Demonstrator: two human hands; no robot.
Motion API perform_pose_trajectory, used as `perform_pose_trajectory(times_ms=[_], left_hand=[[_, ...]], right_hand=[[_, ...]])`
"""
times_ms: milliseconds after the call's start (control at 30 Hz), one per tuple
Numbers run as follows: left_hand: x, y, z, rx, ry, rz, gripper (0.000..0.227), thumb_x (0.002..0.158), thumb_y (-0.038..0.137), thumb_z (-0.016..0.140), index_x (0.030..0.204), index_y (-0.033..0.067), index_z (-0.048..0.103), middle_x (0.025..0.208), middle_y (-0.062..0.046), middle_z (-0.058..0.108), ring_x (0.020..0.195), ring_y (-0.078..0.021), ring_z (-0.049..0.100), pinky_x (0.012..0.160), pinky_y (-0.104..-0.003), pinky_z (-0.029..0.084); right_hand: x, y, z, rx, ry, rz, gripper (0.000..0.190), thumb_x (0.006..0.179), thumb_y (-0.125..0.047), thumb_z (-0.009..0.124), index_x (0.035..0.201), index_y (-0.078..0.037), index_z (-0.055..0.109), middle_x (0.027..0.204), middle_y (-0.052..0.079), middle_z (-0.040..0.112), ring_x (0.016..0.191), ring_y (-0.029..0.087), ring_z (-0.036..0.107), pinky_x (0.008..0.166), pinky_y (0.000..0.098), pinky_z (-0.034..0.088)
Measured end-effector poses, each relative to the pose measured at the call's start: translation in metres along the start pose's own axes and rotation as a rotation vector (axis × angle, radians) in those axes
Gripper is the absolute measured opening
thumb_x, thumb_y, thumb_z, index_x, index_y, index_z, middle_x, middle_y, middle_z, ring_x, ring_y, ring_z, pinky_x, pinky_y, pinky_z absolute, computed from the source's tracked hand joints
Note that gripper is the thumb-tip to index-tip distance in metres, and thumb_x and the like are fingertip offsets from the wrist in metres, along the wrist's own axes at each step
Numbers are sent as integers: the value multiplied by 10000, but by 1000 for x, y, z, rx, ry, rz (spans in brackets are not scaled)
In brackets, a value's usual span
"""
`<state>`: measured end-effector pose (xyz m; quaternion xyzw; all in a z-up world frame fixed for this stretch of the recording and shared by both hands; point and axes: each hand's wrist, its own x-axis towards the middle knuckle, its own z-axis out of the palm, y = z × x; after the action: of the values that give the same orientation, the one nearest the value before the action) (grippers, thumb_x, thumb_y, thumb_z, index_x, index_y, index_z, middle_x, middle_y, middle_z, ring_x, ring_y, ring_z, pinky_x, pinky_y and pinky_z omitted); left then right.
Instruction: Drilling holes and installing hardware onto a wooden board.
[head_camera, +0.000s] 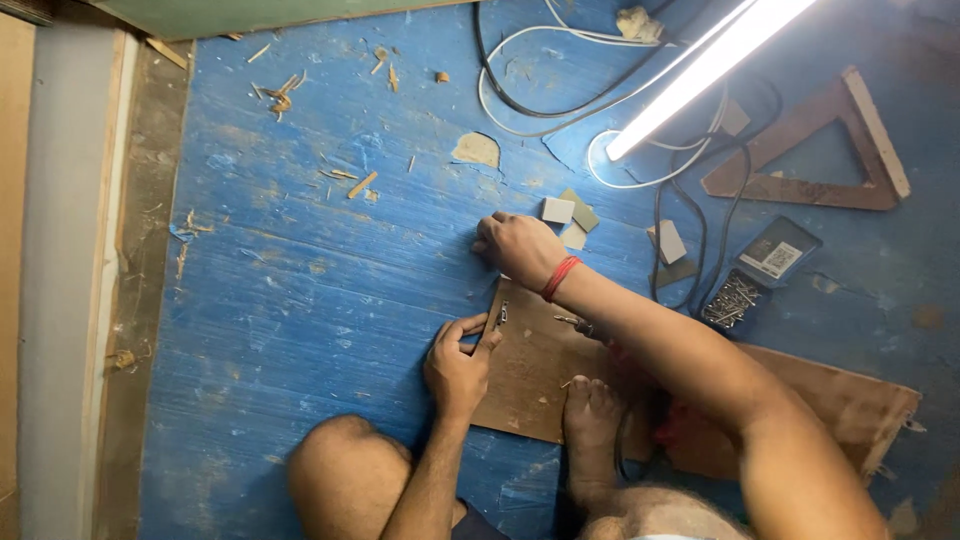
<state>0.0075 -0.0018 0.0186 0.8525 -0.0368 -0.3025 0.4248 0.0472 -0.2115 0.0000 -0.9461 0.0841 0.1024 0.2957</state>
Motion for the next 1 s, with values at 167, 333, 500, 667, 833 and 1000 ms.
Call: perform_pose_trajectory(times_ms=[167, 333, 500, 667, 833, 1000], left_hand=[[-1, 0, -2, -4, 28, 8, 329, 778, 306, 848, 1051, 133, 783, 996, -10, 780, 723, -170, 759, 705, -332, 560], [-2, -1, 0, 8, 14, 5, 335, 788, 321, 846, 1053, 128, 774, 983, -3, 776, 712, -162, 752, 696, -331, 553], [-2, 0, 0, 17, 17, 31, 347, 788, 324, 846, 1062, 123, 775, 988, -3, 771, 716, -155, 749, 685, -330, 554], [-1, -2, 1, 8, 23, 45, 345, 787, 311, 844, 1068, 122, 778, 989, -6, 773, 705, -156, 752, 681, -332, 557], [0, -6, 2, 15, 22, 35, 345, 785, 315, 846, 1067, 127, 781, 984, -7, 771, 704, -161, 754, 685, -329, 556], [1, -3, 1, 32, 27, 40, 343, 789, 328, 843, 1062, 129, 785, 973, -6, 772, 708, -161, 755, 681, -336, 549]], right_hand=[[-38, -3, -46, 503, 20, 141, 214, 948, -241, 717, 990, -32, 705, 830, 103, 746, 722, 203, 706, 658, 336, 572], [-87, 37, -50, 1145, -144, 445, 226, 983, -163, 693, 1095, 27, 745, 902, 14, 705, 759, 78, 634, 693, 231, 554], [-101, 31, -62, 1126, -191, 537, 246, 905, -125, 735, 1108, 13, 744, 952, 31, 753, 840, 92, 680, 760, 240, 570], [-110, 8, -61, 704, -165, 457, 157, 880, -143, 753, 982, -30, 788, 887, 26, 790, 814, 115, 723, 724, 266, 593], [-109, 2, -55, 133, -201, 62, 151, 857, -189, 730, 946, -79, 783, 874, 111, 736, 815, 311, 713, 716, 411, 559], [-106, 1, -53, 110, -252, 50, 163, 850, -219, 711, 940, -104, 783, 894, 102, 736, 820, 322, 712, 733, 427, 572]])
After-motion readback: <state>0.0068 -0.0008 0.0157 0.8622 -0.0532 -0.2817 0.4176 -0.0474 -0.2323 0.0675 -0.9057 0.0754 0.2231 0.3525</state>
